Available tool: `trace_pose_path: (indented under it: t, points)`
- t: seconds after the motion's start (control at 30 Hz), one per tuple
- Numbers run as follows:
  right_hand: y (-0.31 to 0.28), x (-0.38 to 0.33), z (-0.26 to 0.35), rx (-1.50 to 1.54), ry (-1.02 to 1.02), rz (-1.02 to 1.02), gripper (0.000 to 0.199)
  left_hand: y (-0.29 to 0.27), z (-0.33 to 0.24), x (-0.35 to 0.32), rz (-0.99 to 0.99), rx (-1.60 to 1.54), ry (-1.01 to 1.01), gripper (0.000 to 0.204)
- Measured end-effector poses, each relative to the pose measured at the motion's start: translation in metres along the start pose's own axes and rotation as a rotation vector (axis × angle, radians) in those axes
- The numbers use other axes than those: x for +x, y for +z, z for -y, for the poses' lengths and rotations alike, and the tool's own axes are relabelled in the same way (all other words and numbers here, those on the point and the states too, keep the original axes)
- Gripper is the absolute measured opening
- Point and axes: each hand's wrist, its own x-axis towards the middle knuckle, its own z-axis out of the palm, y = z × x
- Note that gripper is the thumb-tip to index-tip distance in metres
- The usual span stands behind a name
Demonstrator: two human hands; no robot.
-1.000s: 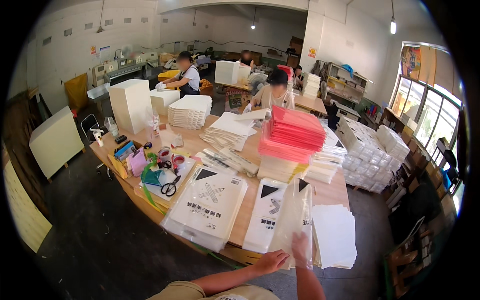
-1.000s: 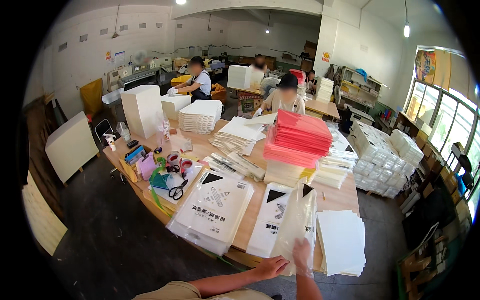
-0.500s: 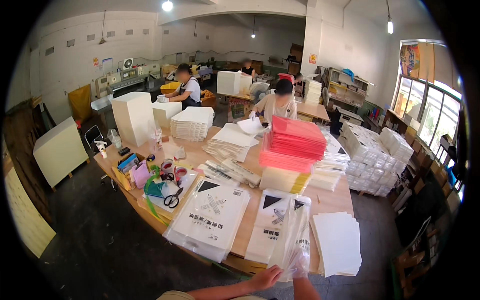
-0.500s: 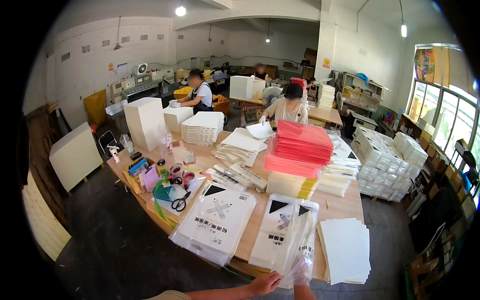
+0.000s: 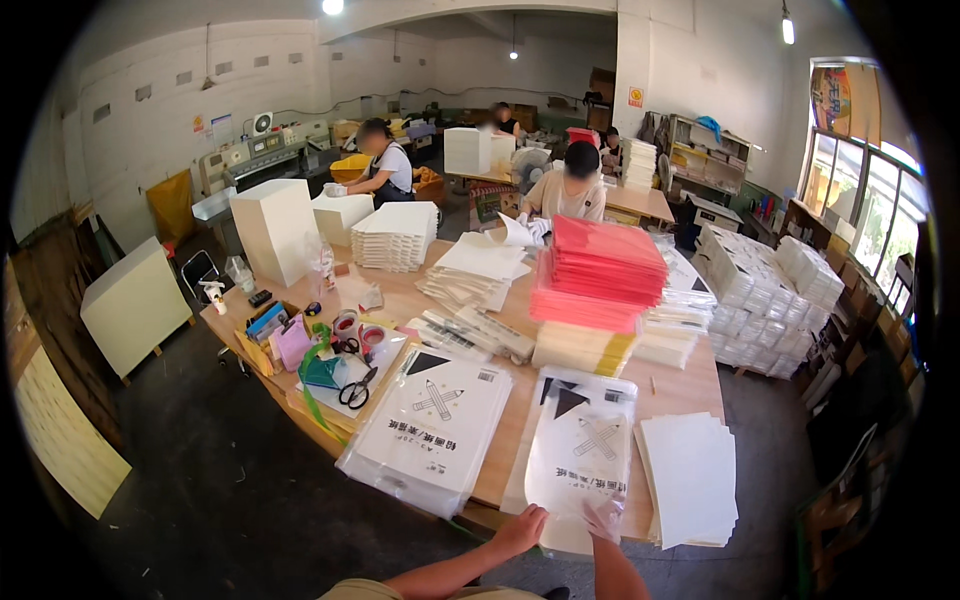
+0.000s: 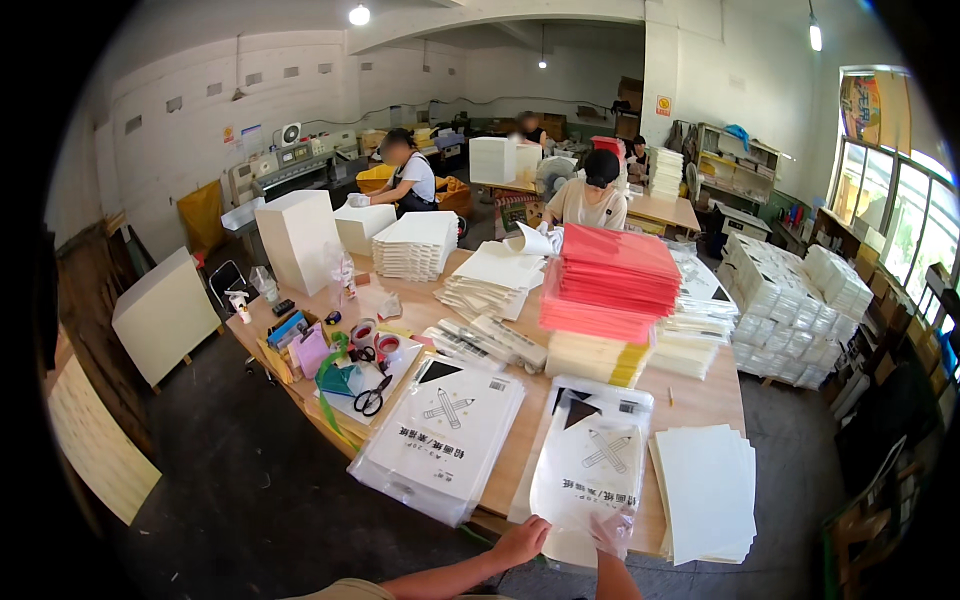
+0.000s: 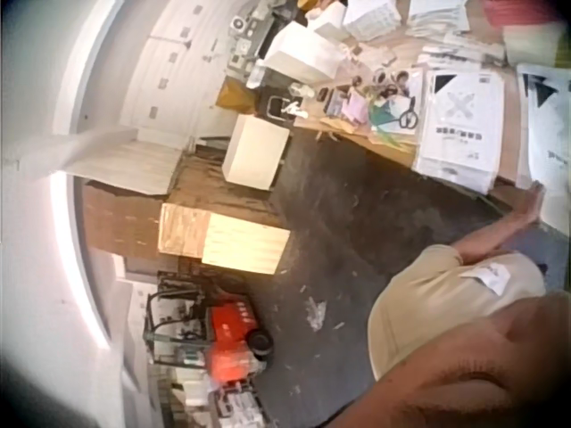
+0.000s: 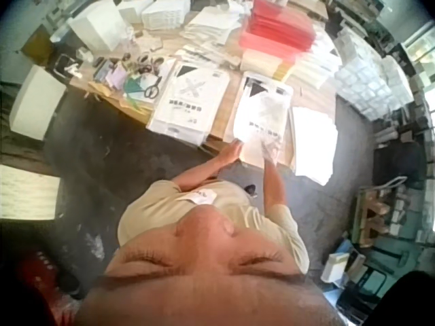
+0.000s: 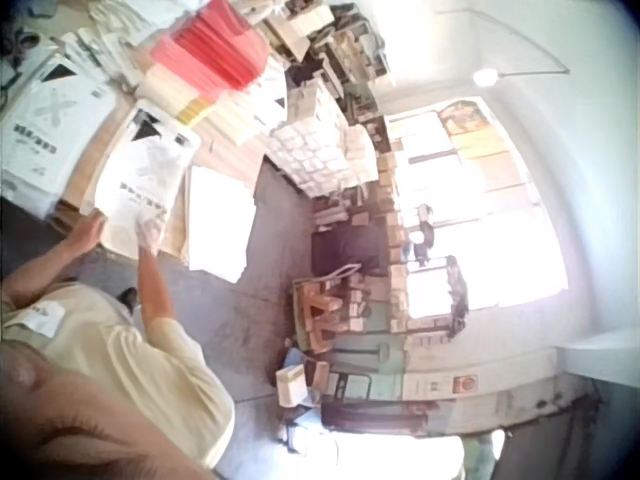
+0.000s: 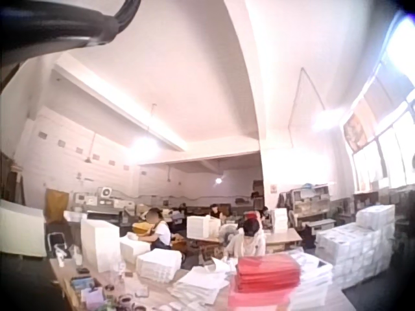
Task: The person repeatedly picks up stacks of white paper sheets from a table and places them into clear plastic packaging bags. They then fold the top of the bags to seal them and stack the finished packages on the table. The process is repeated continuously throughout the clip.
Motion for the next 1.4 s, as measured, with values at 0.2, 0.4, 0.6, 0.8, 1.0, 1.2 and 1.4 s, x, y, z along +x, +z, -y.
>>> trace_pose_path:
  t: [0.2, 0.4, 0.6, 0.8, 1.0, 1.2, 1.4]
  points:
    - [0.033, -0.044, -0.007, 0.257, -0.303, -0.067, 0.082, -0.012, 0.039, -0.033, 0.024, 0.104, -0.143, 0.011]
    - [0.001, -0.105, -0.030, -0.275, -0.630, 0.502, 0.065, -0.009, 0.060, -0.070, 0.127, 0.104, -0.292, 0.016]
    - [-0.055, -0.118, -0.130, 0.049, 0.186, 0.049, 0.036, -0.001, 0.079, -0.082, -0.186, 0.120, -0.073, 0.049]
    - [-0.061, -0.080, -0.119, 1.070, 0.824, 0.451, 0.027, 0.027, 0.111, -0.068, 0.147, -0.616, -1.044, 0.043]
    - [-0.077, -0.041, -0.096, 0.953, 0.527, 0.549, 0.016, 0.009, 0.080, -0.036, 0.145, -0.462, -0.754, 0.027]
    - [-0.097, -0.036, -0.094, 0.838, 0.494, 0.654, 0.018, 0.021, 0.095, -0.045, -0.004, -0.712, -0.953, 0.020]
    - [-0.095, -0.052, -0.109, 0.840, 0.624, 0.719, 0.015, 0.026, 0.095, -0.076, -0.135, -0.931, -1.116, 0.019]
